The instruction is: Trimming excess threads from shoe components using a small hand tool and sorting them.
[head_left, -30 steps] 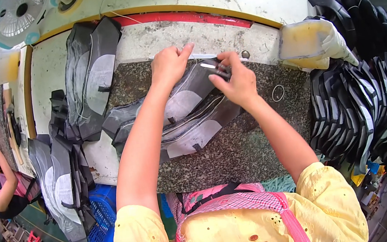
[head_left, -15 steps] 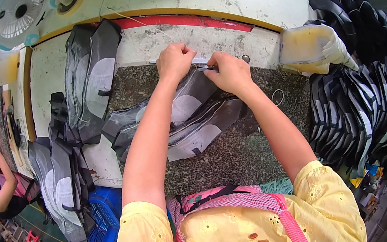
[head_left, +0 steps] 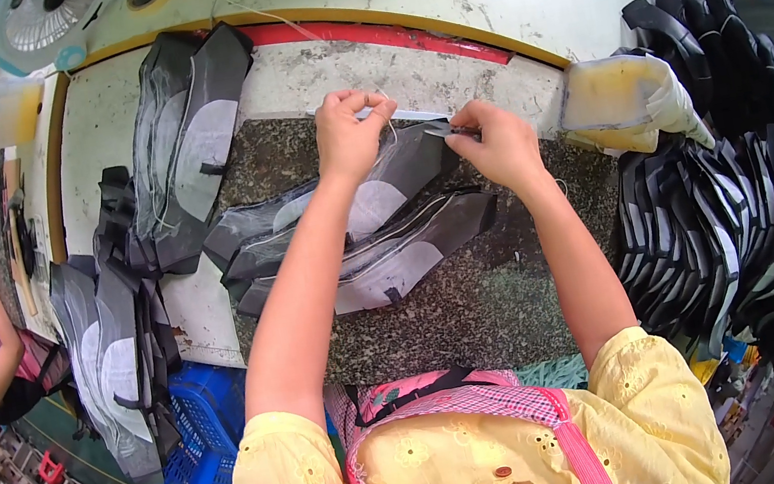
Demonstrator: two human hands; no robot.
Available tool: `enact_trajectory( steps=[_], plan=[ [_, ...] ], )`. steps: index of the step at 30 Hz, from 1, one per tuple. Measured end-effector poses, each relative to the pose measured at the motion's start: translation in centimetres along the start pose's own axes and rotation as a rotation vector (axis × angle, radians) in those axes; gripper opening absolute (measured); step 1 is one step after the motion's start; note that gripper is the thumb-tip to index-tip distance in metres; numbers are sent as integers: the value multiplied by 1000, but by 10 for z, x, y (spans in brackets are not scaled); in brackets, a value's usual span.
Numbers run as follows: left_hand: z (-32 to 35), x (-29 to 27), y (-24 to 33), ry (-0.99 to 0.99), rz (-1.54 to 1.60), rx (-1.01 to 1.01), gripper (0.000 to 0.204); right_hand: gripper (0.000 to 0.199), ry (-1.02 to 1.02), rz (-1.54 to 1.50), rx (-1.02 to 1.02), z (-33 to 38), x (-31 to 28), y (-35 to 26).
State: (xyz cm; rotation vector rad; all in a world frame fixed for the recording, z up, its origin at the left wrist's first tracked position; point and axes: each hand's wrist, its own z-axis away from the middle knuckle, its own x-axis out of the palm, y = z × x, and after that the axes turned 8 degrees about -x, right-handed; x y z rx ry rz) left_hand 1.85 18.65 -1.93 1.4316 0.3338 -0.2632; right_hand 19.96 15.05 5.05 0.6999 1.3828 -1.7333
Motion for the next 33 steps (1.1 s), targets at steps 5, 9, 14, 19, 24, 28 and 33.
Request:
enact_trajectory(
  steps=[5, 9, 14, 19, 24, 28, 33],
  plan=[
    [-10, -3, 5, -158, -26, -108, 19, 28, -78, 42, -3, 3, 13, -17],
    [-7, 0, 9, -153, -14, -104, 18, 29, -88, 20, -5, 0, 20, -22],
    [-10, 0, 11, -171, 4, -129, 19, 30, -87, 59, 11, 0, 17, -19],
    [-15, 2, 11, -180, -6, -147, 18, 27, -81, 61, 4, 2, 11, -21],
    [-17, 8, 13, -202, -2, -133, 19, 27, -40, 27, 7, -10, 29, -14],
    [-16, 1, 9, -104, 47, -116, 15, 21, 241, -74, 82, -18, 25, 15],
    [65, 21, 56, -505, 498, -299, 12, 22, 305, -553, -319, -18, -10, -8]
  ],
)
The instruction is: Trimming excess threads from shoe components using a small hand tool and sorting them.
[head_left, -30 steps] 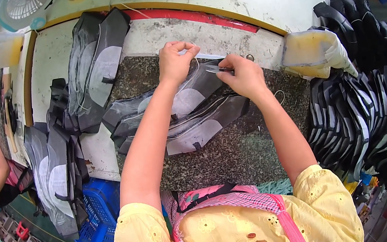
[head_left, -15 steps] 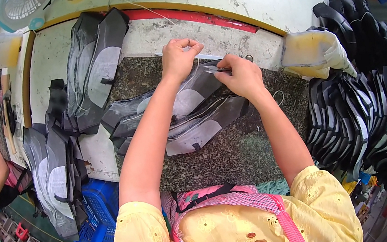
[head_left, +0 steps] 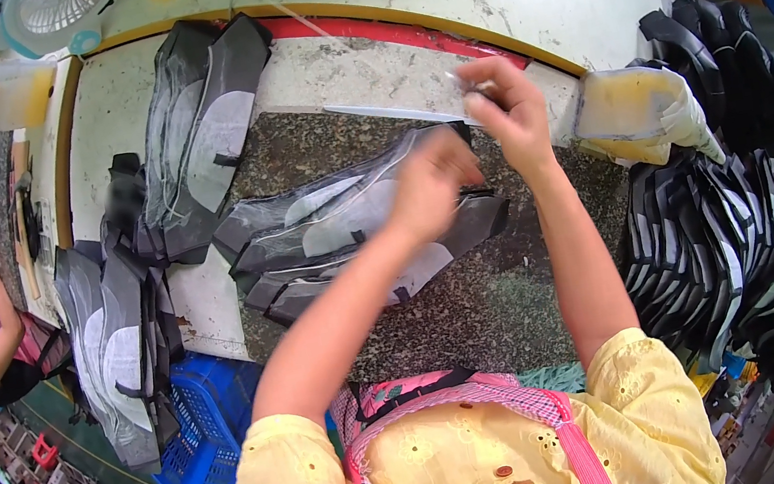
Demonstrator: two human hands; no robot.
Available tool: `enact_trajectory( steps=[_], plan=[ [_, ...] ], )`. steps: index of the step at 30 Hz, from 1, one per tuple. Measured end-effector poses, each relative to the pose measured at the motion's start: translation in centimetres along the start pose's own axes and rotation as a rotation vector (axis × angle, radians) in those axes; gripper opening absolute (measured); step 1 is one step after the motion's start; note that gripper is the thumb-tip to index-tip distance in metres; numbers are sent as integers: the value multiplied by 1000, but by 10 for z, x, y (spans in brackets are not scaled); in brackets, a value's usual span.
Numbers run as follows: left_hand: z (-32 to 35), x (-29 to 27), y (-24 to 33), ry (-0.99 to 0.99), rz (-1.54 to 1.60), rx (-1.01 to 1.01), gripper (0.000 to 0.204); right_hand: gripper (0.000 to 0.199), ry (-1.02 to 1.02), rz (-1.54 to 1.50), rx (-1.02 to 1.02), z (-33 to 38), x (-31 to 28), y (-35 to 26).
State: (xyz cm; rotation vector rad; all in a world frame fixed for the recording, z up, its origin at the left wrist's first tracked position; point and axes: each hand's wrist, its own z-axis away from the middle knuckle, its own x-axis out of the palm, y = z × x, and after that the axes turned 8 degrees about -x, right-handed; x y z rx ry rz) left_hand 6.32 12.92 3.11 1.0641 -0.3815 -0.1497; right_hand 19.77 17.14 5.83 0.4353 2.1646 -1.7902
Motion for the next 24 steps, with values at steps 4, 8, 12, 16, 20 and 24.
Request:
enact_trajectory(
  steps=[4, 8, 12, 16, 20, 24],
  plan=[
    [86, 41, 23, -683, -182, -42, 9, 34, -783, -58, -396, -5, 9, -55],
    [123, 28, 42, -1022, -138, -36, 14, 18, -835, 356, -122, 10, -33, -20],
    [115, -45, 43, -564, 254, -232, 16, 14, -479, -50, 149, 25, -43, 40],
    [124, -108, 42, -120, 30, -81, 16, 3, -366, -155, 134, 27, 3, 32],
    [132, -115, 50, -84, 507, 104, 19, 24, 172, -254, 69, 24, 28, 7],
    [114, -122, 17, 293, 85, 107, 20, 30, -196, 338, -216, 44, 53, 6]
  ],
)
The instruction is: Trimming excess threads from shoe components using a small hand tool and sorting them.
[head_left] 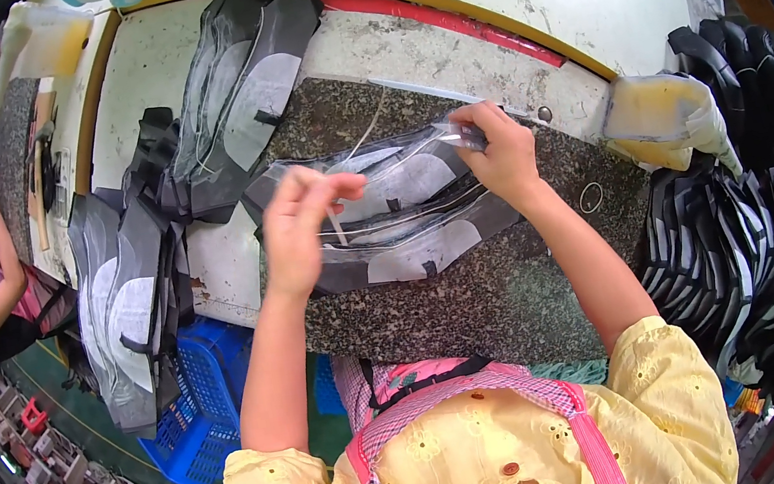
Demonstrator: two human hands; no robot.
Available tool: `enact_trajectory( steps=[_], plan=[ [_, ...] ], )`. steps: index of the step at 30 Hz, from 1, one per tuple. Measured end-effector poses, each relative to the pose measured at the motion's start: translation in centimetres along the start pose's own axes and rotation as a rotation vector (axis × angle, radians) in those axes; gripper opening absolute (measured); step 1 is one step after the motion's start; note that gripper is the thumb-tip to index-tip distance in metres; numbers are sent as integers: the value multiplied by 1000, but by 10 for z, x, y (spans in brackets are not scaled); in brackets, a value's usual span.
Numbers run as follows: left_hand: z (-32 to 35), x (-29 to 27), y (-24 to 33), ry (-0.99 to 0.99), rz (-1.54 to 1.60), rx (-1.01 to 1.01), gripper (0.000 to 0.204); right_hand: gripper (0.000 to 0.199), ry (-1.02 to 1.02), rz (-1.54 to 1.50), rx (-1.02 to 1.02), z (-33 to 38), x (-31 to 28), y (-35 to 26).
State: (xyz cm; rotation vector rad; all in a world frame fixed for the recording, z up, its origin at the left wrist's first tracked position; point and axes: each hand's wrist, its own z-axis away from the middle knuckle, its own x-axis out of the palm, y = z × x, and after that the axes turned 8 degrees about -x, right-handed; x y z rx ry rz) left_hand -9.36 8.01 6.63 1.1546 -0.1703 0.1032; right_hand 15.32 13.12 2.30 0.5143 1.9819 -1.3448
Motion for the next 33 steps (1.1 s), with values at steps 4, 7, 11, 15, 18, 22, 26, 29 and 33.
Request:
enact_trajectory(
  steps=[4, 7, 11, 15, 18, 22, 26, 29, 33],
  plan=[
    [3, 12, -20, -77, -65, -20, 18, 31, -119, 178, 391, -4, 4, 8],
    [-1, 13, -32, -39, -10, 1, 19, 33, -182, 237, 414, -10, 8, 9],
    [-4, 23, -37, -21, -217, 0, 19, 27, -201, 315, 401, -16, 16, 14],
    [-9, 36, -44, -63, -484, 146, 14, 19, 19, 332, 133, -6, 25, 27],
    [-14, 37, -49, -17, -530, 200, 13, 19, 68, 300, 180, -5, 26, 25],
    [-19, 39, -54, 6, -589, 241, 12, 18, 57, 327, 192, -8, 28, 25],
    [-23, 44, -51, -49, -791, 320, 12, 17, 45, 320, 171, -7, 28, 27],
    [-27, 50, -51, -40, -935, 369, 10, 17, 44, 294, 156, -6, 28, 28],
    [-31, 55, -50, -40, -1106, 443, 12, 17, 55, 257, 176, -6, 29, 29]
  ],
)
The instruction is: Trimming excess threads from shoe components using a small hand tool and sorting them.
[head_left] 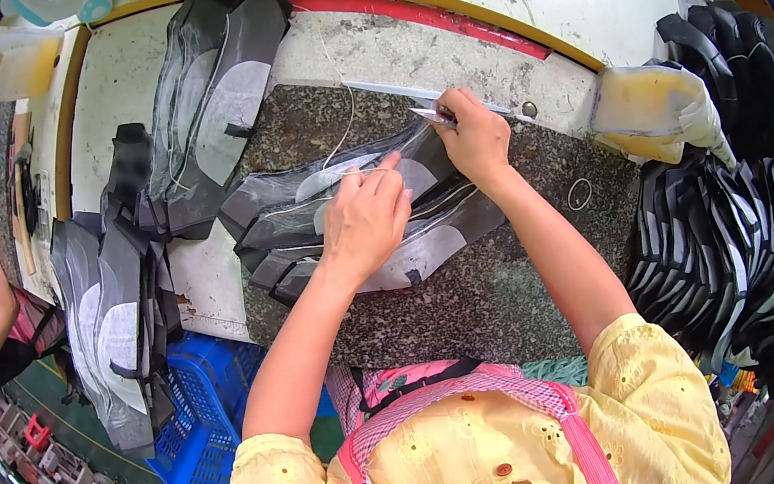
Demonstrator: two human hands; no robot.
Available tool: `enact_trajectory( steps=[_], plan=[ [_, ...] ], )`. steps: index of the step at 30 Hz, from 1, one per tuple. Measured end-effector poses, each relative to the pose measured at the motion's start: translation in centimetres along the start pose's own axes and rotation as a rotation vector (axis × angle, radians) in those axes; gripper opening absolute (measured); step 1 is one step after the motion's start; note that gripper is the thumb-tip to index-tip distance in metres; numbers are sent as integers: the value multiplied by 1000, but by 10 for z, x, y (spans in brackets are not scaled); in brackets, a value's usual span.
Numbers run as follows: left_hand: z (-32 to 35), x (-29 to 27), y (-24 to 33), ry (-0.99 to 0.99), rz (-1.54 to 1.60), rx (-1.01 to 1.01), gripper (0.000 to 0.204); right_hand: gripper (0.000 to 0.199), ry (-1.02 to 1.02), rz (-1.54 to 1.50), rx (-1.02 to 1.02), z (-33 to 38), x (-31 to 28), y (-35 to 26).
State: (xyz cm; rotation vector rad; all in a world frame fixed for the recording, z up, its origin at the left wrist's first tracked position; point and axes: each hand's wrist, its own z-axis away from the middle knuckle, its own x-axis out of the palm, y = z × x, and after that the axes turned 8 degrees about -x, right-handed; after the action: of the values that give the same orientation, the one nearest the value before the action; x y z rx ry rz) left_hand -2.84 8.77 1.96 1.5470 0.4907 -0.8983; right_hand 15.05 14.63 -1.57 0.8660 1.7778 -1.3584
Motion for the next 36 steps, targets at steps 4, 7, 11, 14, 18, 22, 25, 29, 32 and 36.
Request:
enact_trajectory(
  steps=[4, 7, 11, 14, 18, 22, 25, 29, 32, 36],
  plan=[
    [-2, 4, -1, 8, -104, 66, 13, 17, -4, 10, 17, -1, 1, -1],
    [-5, 4, 4, -42, -194, 62, 12, 18, -12, 48, 4, -3, 2, -1],
    [-14, 2, 3, -90, -256, 57, 10, 20, -110, 145, 145, -21, -11, -8],
    [-15, -9, -14, -83, 267, -105, 13, 25, 38, 44, 245, -27, -28, 4],
    [9, -41, -70, 253, 724, -590, 18, 39, -120, -127, -353, 6, -21, -46],
    [-1, -61, -87, 9, 376, -424, 21, 45, -367, -62, -475, 17, 16, -92],
    [0, -66, -97, -87, 317, -419, 22, 37, -308, -37, -557, 17, 20, -90],
    [10, -54, -108, -85, 541, -400, 21, 29, -436, -25, -495, 25, 4, -103],
    [6, -55, -114, -137, 497, -343, 21, 28, -601, -93, -526, 36, -40, -107],
    [3, -58, -113, -198, 484, -412, 18, 28, -597, -201, -506, 55, -92, -103]
  ],
)
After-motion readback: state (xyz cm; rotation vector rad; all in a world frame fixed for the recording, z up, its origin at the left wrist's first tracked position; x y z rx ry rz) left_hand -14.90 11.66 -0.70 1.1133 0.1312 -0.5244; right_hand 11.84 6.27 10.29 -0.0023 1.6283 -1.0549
